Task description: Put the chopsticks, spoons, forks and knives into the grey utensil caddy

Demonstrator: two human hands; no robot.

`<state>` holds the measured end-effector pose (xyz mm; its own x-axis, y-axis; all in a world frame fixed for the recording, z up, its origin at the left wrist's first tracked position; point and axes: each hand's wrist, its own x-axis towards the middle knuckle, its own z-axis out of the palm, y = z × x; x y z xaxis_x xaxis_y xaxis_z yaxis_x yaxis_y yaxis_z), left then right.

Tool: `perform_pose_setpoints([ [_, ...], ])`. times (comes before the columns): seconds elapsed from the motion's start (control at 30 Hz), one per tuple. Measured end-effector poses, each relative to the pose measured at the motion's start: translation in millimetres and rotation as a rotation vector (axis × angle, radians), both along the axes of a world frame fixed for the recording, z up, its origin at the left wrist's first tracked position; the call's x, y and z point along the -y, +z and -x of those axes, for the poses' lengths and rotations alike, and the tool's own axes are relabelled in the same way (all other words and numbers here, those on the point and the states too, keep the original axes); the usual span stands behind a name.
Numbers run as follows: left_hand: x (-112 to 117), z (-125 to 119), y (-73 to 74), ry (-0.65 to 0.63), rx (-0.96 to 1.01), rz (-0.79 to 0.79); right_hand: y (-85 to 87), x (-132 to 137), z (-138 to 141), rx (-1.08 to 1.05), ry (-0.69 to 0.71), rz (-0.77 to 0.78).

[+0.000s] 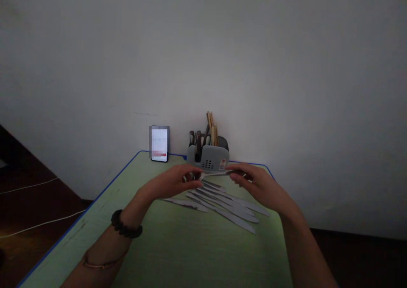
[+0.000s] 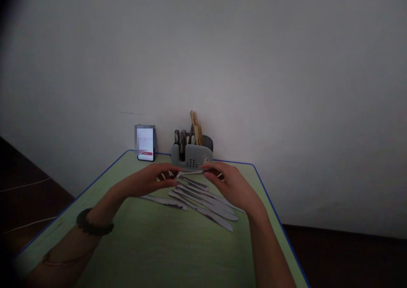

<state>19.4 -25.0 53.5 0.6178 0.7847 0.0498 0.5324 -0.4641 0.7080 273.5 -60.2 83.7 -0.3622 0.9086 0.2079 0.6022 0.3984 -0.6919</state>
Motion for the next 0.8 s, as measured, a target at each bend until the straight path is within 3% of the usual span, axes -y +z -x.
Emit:
perform_pose_setpoints([
  [0.17,-3.0,2.2,-2.4,0.013,-0.016,0.0,-1.8,-0.4,-0.8,-0.011,-0.026,0.008],
  [0.37,-3.0,3.6,-2.8,-0.01,-0.042,-0.034,1.0,1.0,-0.3,-0.031,0.059,0.055],
  [0.6,-8.6,8.0,-14.9,-0.045,-0.005,-0.099,-2.4,0.1,-2.9,0.013,0.053,0.097],
  [0.8,-5.1,5.2,-9.2,-0.055,-0.075,-0.112,-1.1,0.5,-1.6,-0.008,0.076,0.113],
])
